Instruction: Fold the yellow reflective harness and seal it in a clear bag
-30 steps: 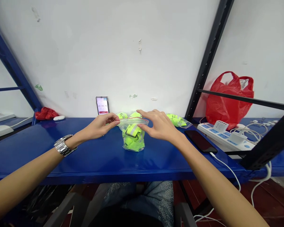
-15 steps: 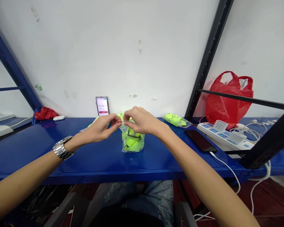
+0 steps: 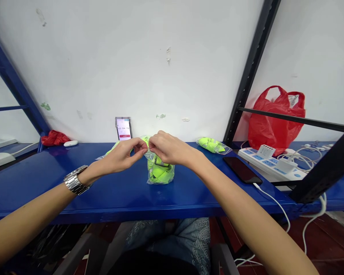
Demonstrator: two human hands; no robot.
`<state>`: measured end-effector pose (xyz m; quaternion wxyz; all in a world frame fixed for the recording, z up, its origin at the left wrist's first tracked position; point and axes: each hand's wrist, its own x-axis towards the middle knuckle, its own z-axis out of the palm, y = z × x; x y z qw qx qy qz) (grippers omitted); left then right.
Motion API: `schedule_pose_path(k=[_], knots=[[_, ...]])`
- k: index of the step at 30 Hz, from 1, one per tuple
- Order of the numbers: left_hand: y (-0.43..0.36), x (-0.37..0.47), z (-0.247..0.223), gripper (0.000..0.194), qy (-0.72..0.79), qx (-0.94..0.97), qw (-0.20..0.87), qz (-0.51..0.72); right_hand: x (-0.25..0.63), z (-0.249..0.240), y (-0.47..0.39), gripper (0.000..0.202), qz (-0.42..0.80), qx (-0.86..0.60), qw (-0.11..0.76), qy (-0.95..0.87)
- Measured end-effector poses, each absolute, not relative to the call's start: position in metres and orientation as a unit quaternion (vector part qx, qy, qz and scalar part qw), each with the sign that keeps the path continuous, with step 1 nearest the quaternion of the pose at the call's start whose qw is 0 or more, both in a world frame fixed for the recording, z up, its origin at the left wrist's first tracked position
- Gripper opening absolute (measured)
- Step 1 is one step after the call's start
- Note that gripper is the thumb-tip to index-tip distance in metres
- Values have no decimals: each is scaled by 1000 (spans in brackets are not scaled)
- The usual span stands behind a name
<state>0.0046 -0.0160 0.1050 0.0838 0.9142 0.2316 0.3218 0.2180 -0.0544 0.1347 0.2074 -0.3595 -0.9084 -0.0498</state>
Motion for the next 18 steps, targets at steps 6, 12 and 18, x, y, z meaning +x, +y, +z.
schedule_pose_path(k=[6, 12, 18], knots=[[-18, 6, 109, 14, 226, 921, 62, 311, 216, 133, -55, 11, -64, -371, 202, -904], [-21, 5, 110, 12, 225, 925, 25, 304, 213, 133, -56, 11, -83, -368, 198, -905], [-18, 4, 106, 11, 222, 923, 15, 313, 216, 133, -56, 15, -121, -376, 197, -897]])
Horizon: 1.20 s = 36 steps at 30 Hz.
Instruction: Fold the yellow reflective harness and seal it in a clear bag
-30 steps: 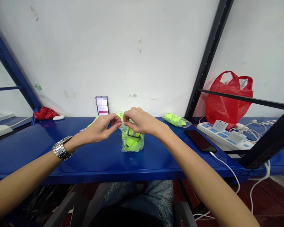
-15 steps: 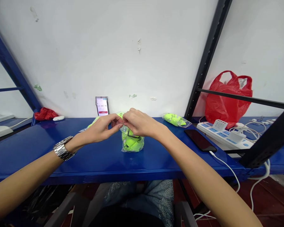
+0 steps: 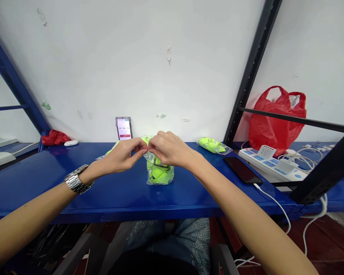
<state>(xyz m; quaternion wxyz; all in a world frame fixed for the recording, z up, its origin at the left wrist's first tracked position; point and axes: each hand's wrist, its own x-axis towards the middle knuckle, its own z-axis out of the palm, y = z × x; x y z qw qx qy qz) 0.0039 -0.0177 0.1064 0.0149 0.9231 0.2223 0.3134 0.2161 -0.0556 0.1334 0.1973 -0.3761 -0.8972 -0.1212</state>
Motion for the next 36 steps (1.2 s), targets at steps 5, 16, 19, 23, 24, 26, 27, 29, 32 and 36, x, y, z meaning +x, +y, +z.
schedule_pose_path(k=[5, 16, 19, 23, 24, 26, 27, 29, 32, 36], knots=[[-16, 0, 105, 10, 231, 922, 22, 309, 238, 134, -50, 20, -62, -376, 208, -901], [-21, 7, 111, 22, 247, 925, 43, 284, 258, 126, -51, 12, 18, -424, 246, -872], [-19, 18, 117, 30, 221, 937, 9, 272, 251, 121, -50, 12, -8, -404, 265, -876], [-16, 30, 126, 20, 211, 953, -30, 214, 246, 119, -49, 9, -16, -376, 282, -883], [-16, 32, 128, 19, 213, 954, -31, 209, 245, 119, -50, 9, -10, -376, 284, -882], [-16, 33, 129, 16, 217, 953, -26, 209, 245, 119, -52, 8, 5, -382, 285, -879], [-16, 33, 128, 16, 219, 953, -25, 208, 245, 120, -53, 8, 10, -386, 283, -878], [-16, 33, 127, 16, 223, 952, -26, 207, 245, 121, -56, 8, 8, -392, 277, -877], [-17, 33, 125, 17, 219, 952, -35, 209, 243, 123, -59, 7, 1, -396, 273, -877], [-17, 33, 125, 15, 215, 953, -30, 211, 242, 122, -59, 6, 10, -403, 285, -870]])
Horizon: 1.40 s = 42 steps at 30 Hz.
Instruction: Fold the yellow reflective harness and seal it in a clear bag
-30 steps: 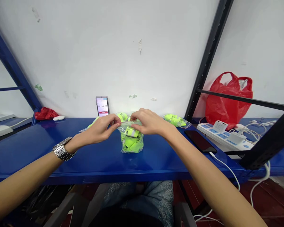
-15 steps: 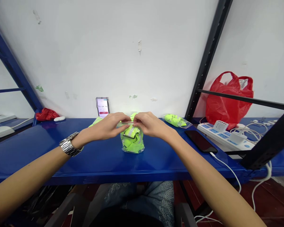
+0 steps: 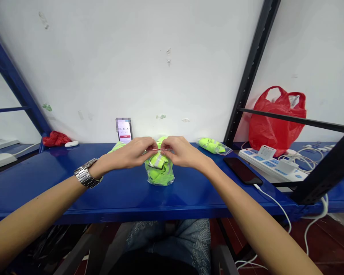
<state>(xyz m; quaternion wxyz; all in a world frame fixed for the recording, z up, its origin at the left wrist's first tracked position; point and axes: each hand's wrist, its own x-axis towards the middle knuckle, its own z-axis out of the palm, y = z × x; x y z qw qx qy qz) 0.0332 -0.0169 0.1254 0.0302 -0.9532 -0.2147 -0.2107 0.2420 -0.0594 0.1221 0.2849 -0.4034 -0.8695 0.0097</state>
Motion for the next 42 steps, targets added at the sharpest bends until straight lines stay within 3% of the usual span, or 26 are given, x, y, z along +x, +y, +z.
schedule_pose_path(k=[15, 42], knots=[[-14, 30, 123, 23, -187, -958, 69, -208, 242, 119, -60, 14, -24, -390, 297, -871], [-15, 34, 119, 15, -172, -953, 63, -241, 240, 112, -57, 8, -25, -382, 334, -861]])
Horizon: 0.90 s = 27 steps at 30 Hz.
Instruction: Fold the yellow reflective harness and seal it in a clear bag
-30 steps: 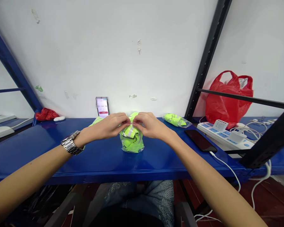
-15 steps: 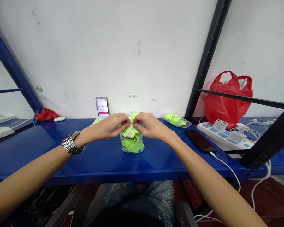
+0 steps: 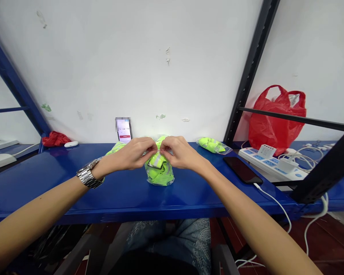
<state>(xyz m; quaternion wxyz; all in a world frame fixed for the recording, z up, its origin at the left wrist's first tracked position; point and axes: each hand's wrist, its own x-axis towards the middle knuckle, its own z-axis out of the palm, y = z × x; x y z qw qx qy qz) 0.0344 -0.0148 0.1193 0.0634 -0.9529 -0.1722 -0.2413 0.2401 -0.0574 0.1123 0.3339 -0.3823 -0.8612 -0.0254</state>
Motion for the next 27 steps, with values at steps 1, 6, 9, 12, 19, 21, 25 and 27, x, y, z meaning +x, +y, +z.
schedule_pose_path(k=[1, 6, 9, 12, 19, 21, 25, 27], knots=[[-15, 34, 119, 14, -173, -952, 66, -244, 240, 112, -58, 9, -26, -381, 336, -861], [-14, 34, 119, 12, -171, -951, 74, -248, 240, 110, -58, 9, -24, -371, 343, -863], [-13, 33, 120, 12, -173, -951, 68, -248, 239, 110, -57, 10, -26, -366, 346, -864], [-13, 33, 121, 13, -177, -950, 58, -249, 240, 109, -55, 10, -22, -362, 353, -863], [-16, 33, 132, 15, -181, -964, 42, -192, 241, 108, -53, 8, -21, -362, 346, -865], [-17, 33, 136, 17, -179, -967, 40, -177, 240, 109, -55, 8, -24, -361, 342, -867], [-19, 33, 139, 15, -163, -973, 44, -156, 239, 114, -58, 9, -25, -356, 327, -875], [-20, 35, 137, 14, -143, -977, 57, -147, 238, 116, -59, 10, -20, -351, 324, -879]])
